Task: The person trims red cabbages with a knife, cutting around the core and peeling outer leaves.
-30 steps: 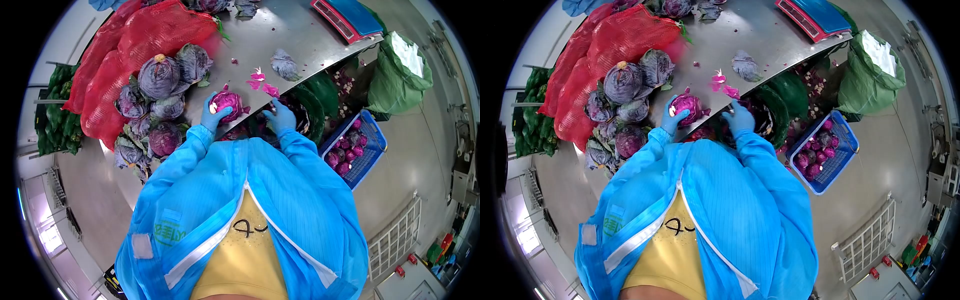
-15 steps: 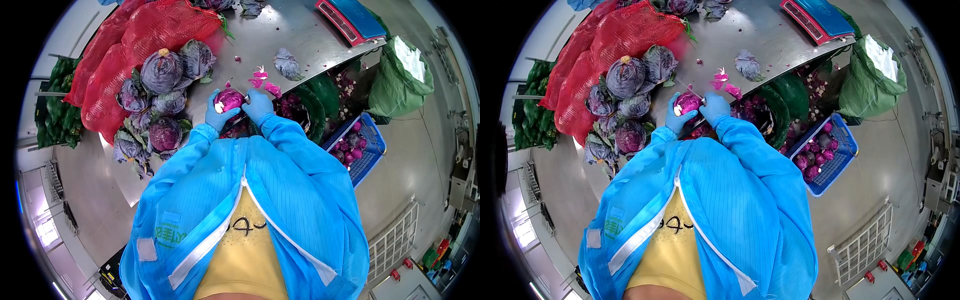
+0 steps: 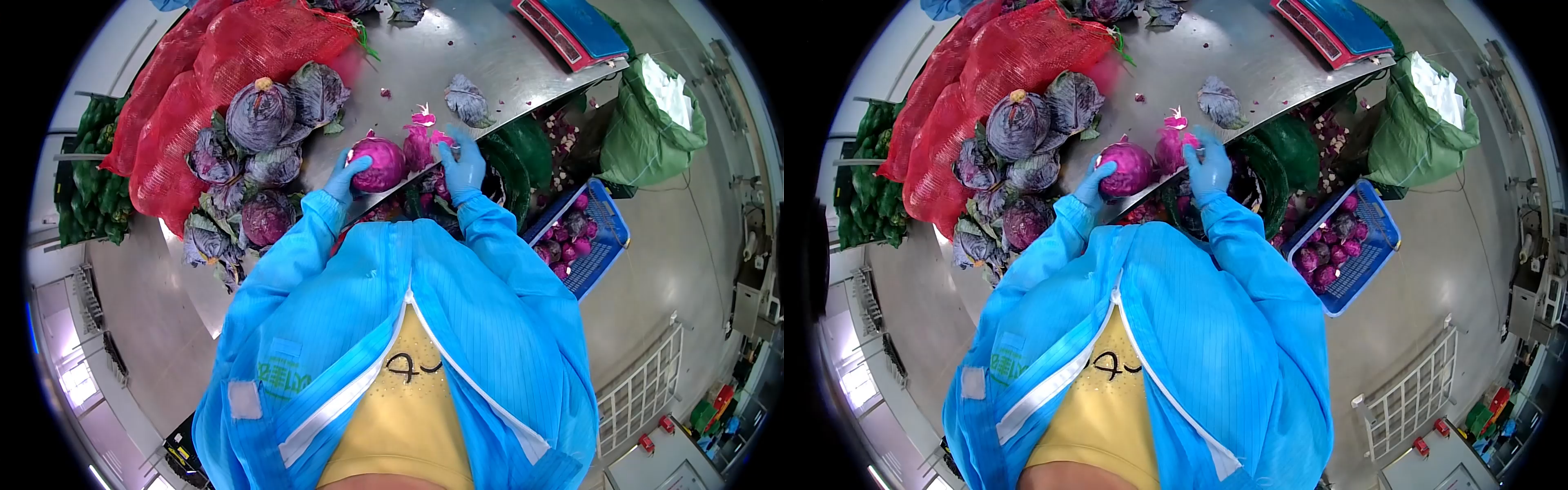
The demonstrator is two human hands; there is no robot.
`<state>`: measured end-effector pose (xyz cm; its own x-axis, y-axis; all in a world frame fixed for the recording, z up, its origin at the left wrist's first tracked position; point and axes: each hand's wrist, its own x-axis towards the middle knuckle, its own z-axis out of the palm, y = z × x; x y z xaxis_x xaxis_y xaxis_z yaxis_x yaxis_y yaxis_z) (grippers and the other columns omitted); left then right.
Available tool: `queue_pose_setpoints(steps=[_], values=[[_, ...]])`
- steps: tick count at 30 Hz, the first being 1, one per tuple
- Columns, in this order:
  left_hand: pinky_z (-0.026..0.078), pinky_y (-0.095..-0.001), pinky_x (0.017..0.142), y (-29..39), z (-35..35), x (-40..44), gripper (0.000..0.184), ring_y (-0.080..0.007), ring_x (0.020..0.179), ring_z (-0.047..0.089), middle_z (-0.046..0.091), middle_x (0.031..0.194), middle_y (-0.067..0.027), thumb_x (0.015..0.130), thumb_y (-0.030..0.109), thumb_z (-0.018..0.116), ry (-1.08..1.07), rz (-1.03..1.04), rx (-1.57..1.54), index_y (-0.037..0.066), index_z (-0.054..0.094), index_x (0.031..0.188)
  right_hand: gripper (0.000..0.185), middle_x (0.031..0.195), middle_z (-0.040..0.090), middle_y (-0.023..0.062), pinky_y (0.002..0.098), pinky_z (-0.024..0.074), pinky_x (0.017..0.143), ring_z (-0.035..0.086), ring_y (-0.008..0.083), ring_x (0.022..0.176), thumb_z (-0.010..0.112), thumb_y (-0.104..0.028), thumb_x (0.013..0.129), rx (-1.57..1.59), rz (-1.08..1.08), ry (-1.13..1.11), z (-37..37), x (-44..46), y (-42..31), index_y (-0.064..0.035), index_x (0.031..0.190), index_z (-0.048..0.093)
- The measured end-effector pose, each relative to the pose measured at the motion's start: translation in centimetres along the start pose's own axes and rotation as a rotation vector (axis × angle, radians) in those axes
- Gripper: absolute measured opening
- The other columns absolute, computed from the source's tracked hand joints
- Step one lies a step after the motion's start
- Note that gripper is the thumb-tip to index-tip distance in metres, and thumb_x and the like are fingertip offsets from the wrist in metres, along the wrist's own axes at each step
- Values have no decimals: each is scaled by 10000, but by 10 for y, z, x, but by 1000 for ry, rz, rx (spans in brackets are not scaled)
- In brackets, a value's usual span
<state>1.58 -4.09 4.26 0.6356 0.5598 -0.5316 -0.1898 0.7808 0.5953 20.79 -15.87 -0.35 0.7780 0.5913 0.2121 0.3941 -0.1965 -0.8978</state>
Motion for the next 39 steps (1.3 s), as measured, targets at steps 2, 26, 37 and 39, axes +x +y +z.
queue_pose_setpoints(steps=[2, 26, 37, 39], values=[[410, -417, 989, 6, -16, 19, 780, -255, 1141, 489, 487, 1242, -86, 607, 182, 814, -39, 140, 648, 141, 422, 1281, 405, 1054, 626, 120, 324, 493, 764, 612, 229, 857, 667, -276, 799, 172, 50, -253, 3, 3, -16, -101, 1157, 593], [427, -346, 956, -12, -18, 10, 1098, -238, 1127, 477, 422, 1246, -142, 476, 242, 908, 83, 405, 866, 56, 227, 1317, 407, 727, 527, 134, 387, 436, 624, 538, 304, 664, 709, -389, 682, -132, -128, -638, 27, 1, -41, -52, 807, 518], [427, -345, 953, -24, -19, 18, 1043, -240, 1104, 482, 432, 1209, -136, 491, 187, 885, 41, 475, 964, 64, 231, 1295, 291, 721, 592, 118, 422, 474, 596, 607, 312, 694, 644, -337, 677, -457, -195, -521, 28, -18, -56, -88, 784, 537], [427, -345, 952, -27, -19, 18, 1032, -244, 1098, 484, 434, 1203, -136, 489, 169, 877, 56, 474, 938, 63, 237, 1292, 252, 736, 600, 111, 418, 481, 604, 611, 305, 690, 634, -320, 676, -479, -169, -505, 27, -17, -52, -105, 781, 555]])
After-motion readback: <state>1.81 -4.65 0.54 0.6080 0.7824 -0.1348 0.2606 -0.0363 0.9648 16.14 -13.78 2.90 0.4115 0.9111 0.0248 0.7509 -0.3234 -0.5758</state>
